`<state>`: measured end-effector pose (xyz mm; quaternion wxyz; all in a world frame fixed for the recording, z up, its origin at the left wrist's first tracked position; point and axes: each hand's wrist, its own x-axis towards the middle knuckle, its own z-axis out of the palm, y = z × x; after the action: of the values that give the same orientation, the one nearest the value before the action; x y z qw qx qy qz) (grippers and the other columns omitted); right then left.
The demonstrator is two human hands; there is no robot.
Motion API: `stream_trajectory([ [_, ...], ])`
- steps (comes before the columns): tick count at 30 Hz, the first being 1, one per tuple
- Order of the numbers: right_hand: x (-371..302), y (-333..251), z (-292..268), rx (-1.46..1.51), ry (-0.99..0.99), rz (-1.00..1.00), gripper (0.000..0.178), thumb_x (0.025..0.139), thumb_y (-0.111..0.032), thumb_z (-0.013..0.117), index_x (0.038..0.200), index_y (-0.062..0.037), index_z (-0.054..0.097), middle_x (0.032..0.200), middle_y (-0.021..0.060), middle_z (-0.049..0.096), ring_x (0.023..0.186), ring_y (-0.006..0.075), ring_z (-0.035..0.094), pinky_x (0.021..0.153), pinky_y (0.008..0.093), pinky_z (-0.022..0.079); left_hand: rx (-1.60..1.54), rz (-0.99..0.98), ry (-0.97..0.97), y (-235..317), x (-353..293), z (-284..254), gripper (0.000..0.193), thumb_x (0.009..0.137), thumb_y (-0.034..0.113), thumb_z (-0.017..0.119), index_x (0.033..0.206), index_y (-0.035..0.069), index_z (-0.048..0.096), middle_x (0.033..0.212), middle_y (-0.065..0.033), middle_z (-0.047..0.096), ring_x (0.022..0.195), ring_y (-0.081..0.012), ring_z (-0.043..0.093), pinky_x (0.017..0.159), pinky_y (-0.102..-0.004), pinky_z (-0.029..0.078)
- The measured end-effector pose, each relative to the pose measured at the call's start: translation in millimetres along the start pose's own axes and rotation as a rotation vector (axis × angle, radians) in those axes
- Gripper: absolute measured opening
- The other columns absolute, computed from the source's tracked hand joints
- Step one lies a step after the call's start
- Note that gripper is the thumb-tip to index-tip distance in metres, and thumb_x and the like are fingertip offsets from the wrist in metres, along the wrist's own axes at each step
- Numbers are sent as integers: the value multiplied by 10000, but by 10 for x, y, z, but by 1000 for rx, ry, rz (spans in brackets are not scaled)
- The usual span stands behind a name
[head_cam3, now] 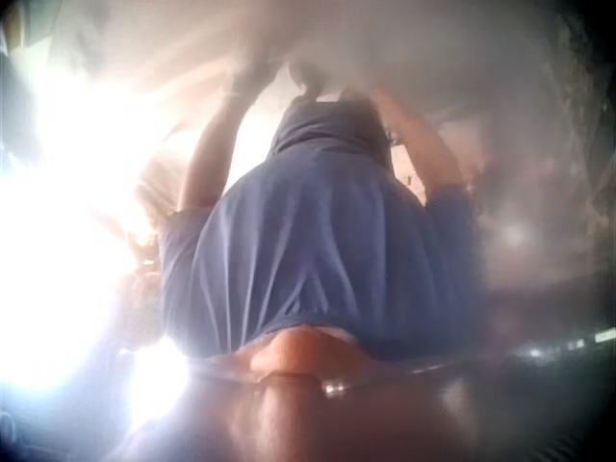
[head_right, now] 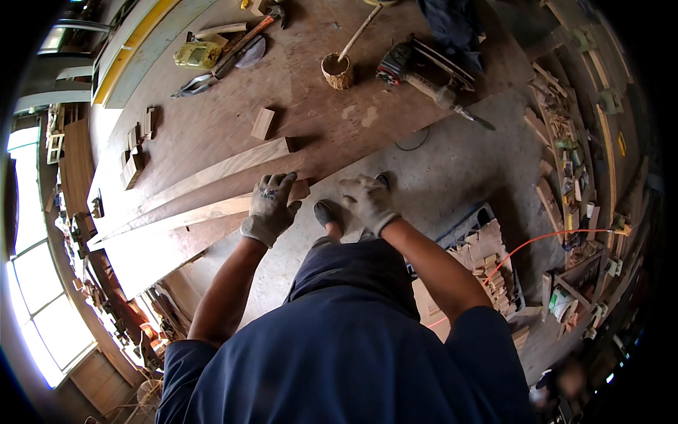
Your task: The person applies glue to small wooden blocks and attaches them to a long wooden plank using a nail gun. They repeat this process for several blocks, moving along the plank to secure each piece in place.
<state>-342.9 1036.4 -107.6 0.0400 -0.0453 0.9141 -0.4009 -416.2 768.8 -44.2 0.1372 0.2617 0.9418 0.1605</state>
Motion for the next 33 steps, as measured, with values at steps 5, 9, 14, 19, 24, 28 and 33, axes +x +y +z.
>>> stream_trajectory([
  [5,122,356,-532,-81,156,10,292,914,-194,749,1189,-98,742,1042,131,734,1015,358,716,883,469,578,11,35,13,-5,71,5,547,794,162,815,1313,81,662,1252,-169,670,1153,-408,601,975,-513,535],
  [9,509,411,-1064,-116,262,125,325,915,-205,773,1224,-117,731,1105,139,729,1039,361,708,897,457,579,14,35,8,-13,97,5,464,798,167,782,1247,92,694,1208,-148,686,1151,-391,603,973,-499,529],
  [14,1047,710,-1510,-519,462,-32,530,891,-244,814,1377,-112,651,1308,156,660,1130,360,678,980,463,557,25,43,18,-25,132,29,393,787,166,762,1171,98,720,1165,-135,697,1126,-382,614,949,-494,537],
  [19,1407,823,-1645,-832,292,143,756,882,-284,817,1538,-85,500,1333,189,652,1156,392,671,1032,508,527,19,50,7,-33,150,17,433,767,149,792,1186,74,713,1161,-155,699,1090,-404,624,928,-504,557],
  [24,1664,1169,-1532,-888,90,329,785,916,-260,754,1608,-106,417,1290,194,689,1146,372,689,984,511,544,26,10,-40,-5,116,-20,517,767,174,840,1254,74,697,1229,-163,687,1149,-401,615,988,-500,533],
  [28,1790,1374,-1536,-869,35,406,752,927,-217,711,1607,-91,416,1321,205,683,1156,389,687,981,515,547,41,-1,-43,106,87,-122,605,767,195,870,1321,73,660,1284,-168,674,1191,-400,604,1026,-501,513],
  [33,1632,1396,-1691,-710,171,143,643,925,-192,677,1530,-68,497,1278,201,705,1148,402,685,984,521,548,50,15,-54,79,97,-54,603,797,211,845,1348,84,635,1289,-148,669,1219,-388,586,1037,-498,492],
])
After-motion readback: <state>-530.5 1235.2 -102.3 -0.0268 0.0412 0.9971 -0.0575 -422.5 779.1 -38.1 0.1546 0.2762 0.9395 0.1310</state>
